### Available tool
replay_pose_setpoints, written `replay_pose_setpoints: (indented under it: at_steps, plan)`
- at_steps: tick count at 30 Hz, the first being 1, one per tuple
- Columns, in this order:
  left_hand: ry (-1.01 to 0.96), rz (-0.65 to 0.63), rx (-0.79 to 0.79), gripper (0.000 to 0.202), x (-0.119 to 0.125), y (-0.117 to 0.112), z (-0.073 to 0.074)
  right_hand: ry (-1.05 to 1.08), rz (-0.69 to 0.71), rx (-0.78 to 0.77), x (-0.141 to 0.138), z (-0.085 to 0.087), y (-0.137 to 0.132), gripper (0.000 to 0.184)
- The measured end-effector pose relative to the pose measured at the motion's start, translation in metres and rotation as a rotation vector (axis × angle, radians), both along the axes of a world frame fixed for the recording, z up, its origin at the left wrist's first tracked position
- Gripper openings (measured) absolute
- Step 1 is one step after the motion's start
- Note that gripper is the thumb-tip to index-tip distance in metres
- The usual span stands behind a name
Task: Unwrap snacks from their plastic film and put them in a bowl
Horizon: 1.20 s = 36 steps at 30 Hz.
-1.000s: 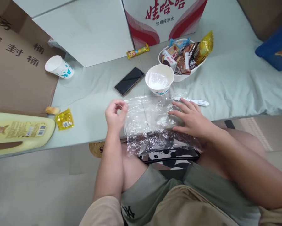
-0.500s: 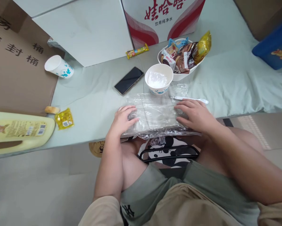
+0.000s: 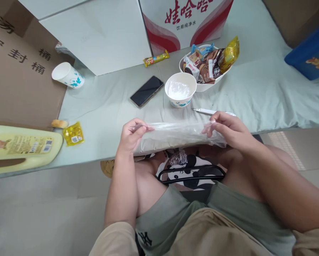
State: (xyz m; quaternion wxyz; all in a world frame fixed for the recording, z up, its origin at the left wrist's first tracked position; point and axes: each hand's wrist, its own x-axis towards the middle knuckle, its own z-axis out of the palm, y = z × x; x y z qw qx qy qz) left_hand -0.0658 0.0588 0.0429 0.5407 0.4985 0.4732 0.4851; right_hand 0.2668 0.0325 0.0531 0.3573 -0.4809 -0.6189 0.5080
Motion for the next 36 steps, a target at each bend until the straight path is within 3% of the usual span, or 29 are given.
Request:
replay_pose_setpoints:
  at_steps: [5, 9, 11, 16, 18, 21, 24, 28, 31, 33, 36]
  plan:
    - [0.042, 0.218, -0.140, 0.049, 0.007, 0.011, -0.004, 0.071, -0.079, -0.173, -0.007, -0.001, 0.001, 0.058]
    - [0.213, 0.244, -0.184, 0.034, 0.010, 0.018, -0.009, 0.112, -0.243, -0.228, -0.012, -0.006, 0.003, 0.051]
    - [0.232, 0.226, -0.191, 0.029, 0.012, 0.019, -0.009, 0.138, -0.301, -0.238, -0.012, -0.006, 0.003, 0.056]
    - [0.190, 0.247, -0.212, 0.028, 0.014, 0.021, -0.005, 0.110, -0.107, -0.306, -0.010, -0.003, -0.002, 0.097]
    - [0.176, 0.240, -0.245, 0.028, 0.013, 0.023, -0.005, 0.088, -0.052, -0.365, -0.011, -0.001, -0.003, 0.103]
    - [0.114, 0.234, -0.269, 0.029, 0.011, 0.024, -0.006, 0.041, -0.063, -0.375, -0.011, 0.000, -0.004, 0.096]
    - [0.011, 0.176, -0.282, 0.032, 0.007, 0.022, -0.006, 0.031, -0.158, -0.268, -0.012, -0.002, -0.003, 0.081]
    - [-0.137, -0.070, -0.395, 0.053, -0.001, 0.017, 0.000, 0.083, -0.259, -0.211, -0.012, -0.008, -0.001, 0.069]
    - [-0.100, -0.243, -0.450, 0.087, -0.004, 0.012, 0.006, 0.076, -0.288, -0.197, -0.012, -0.011, 0.000, 0.067]
    - [0.006, -0.243, -0.479, 0.096, -0.002, 0.011, 0.009, 0.067, -0.308, -0.199, -0.011, -0.011, 0.000, 0.070]
    - [0.102, -0.099, -0.472, 0.083, 0.004, 0.013, 0.010, 0.089, -0.280, -0.202, -0.009, -0.010, 0.000, 0.091]
